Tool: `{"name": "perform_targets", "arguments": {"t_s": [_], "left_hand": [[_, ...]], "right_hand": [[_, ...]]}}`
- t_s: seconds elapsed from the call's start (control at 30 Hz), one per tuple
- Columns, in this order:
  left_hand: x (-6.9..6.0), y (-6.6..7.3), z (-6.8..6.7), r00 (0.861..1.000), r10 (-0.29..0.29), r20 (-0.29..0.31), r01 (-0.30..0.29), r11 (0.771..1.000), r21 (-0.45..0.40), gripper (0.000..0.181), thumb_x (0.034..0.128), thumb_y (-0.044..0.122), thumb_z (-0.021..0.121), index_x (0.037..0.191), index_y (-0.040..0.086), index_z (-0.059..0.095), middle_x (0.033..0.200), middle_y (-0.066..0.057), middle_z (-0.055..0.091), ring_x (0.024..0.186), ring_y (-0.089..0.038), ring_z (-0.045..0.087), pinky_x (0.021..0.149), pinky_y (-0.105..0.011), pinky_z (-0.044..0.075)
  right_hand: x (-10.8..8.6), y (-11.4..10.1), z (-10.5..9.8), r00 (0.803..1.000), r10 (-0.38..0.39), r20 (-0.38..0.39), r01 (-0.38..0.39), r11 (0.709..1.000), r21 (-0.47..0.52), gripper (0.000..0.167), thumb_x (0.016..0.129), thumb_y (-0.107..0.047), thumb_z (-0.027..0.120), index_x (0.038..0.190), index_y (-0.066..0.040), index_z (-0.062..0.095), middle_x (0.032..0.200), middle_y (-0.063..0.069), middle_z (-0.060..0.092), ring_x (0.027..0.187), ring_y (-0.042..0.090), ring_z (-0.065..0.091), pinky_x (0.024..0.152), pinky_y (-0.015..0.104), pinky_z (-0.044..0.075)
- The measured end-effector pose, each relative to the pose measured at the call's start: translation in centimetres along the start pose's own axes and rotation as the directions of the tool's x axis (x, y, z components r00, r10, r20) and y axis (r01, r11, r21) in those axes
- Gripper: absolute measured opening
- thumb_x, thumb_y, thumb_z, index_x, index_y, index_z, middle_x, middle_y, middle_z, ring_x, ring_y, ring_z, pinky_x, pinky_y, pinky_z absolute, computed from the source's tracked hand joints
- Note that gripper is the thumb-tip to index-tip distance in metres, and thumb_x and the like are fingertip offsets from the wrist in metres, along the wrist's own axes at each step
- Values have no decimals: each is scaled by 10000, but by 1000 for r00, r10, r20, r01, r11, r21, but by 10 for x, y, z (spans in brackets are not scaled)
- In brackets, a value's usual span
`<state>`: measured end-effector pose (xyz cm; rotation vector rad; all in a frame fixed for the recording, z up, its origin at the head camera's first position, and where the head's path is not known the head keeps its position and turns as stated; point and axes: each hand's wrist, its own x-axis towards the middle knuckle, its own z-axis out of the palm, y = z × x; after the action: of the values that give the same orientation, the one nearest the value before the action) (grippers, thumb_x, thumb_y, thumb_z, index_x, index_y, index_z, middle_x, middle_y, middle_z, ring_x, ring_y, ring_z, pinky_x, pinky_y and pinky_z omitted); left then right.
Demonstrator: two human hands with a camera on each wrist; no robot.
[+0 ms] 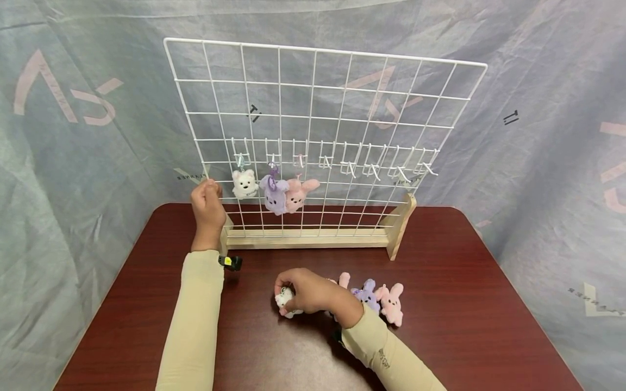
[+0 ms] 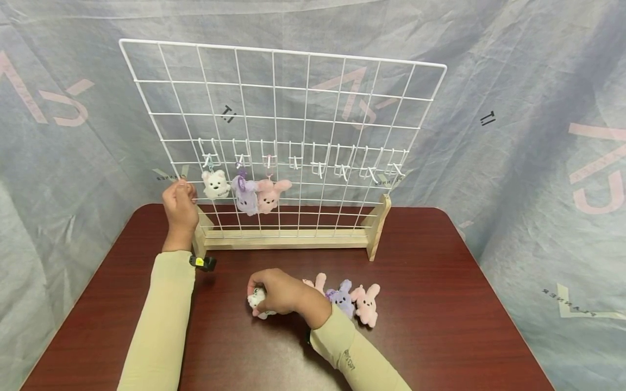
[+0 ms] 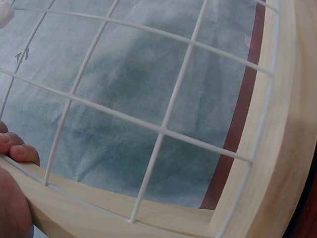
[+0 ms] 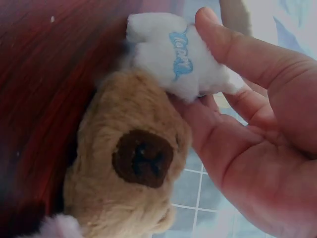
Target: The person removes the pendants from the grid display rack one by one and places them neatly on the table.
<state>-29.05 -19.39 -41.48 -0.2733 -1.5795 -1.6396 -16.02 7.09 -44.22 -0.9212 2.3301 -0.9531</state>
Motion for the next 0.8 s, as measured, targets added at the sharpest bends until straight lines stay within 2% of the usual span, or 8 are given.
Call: {"name": "perform_targets", "arguments": {"t_s": [0.17, 0.33, 0.43, 0.63, 0.8], "left_hand": [[0, 1, 0, 1000, -5, -2, 5, 1000, 8, 305, 918, 10, 373, 637, -44, 267, 593, 61, 289, 544, -72, 267, 583, -234, 247], [-1, 1, -1, 1000, -9, -8, 9, 1000, -4, 311, 925, 5, 370, 640, -58, 263, 592, 75, 303, 543, -67, 280, 581, -229, 253], [-1, 1, 0, 1000, -3, -9, 3, 1000, -9, 318, 930, 4, 369, 639, -61, 259, 591, 69, 297, 542, -70, 277, 582, -230, 250], [-1, 0, 0, 1000, 17, 0, -17, 1000, 1, 346, 948, 19, 379, 639, -73, 251, 596, 69, 282, 549, -78, 248, 588, -239, 233], [-1, 2, -1, 1000, 21, 15, -22, 999, 38, 349, 950, 38, 380, 640, -67, 260, 597, 82, 280, 549, -82, 231, 595, -249, 233]], "right_hand": [[2, 1, 1, 998, -30, -46, 25, 995, -95, 303, 737, -109, 956, 860, -160, 684, 776, -88, 657, 731, 9, 516, 683, 167, 453], [3, -1, 1, 996, -6, -88, -14, 975, -221, 290, 713, -173, 974, 831, -191, 710, 736, -98, 670, 782, 34, 484, 717, 178, 419], [3, -2, 2, 995, 22, -99, -48, 963, -266, 299, 722, -188, 971, 860, -195, 705, 779, -81, 680, 807, 61, 495, 737, 194, 426], [4, -3, 2, 992, 60, -108, -89, 951, -296, 329, 746, -208, 963, 952, -161, 710, 980, -16, 661, 865, 99, 564, 786, 235, 485], [6, -1, 1, 990, 79, -114, -114, 932, -343, 316, 735, -272, 961, 956, -177, 757, 949, -51, 687, 880, 94, 583, 793, 239, 489]]}}
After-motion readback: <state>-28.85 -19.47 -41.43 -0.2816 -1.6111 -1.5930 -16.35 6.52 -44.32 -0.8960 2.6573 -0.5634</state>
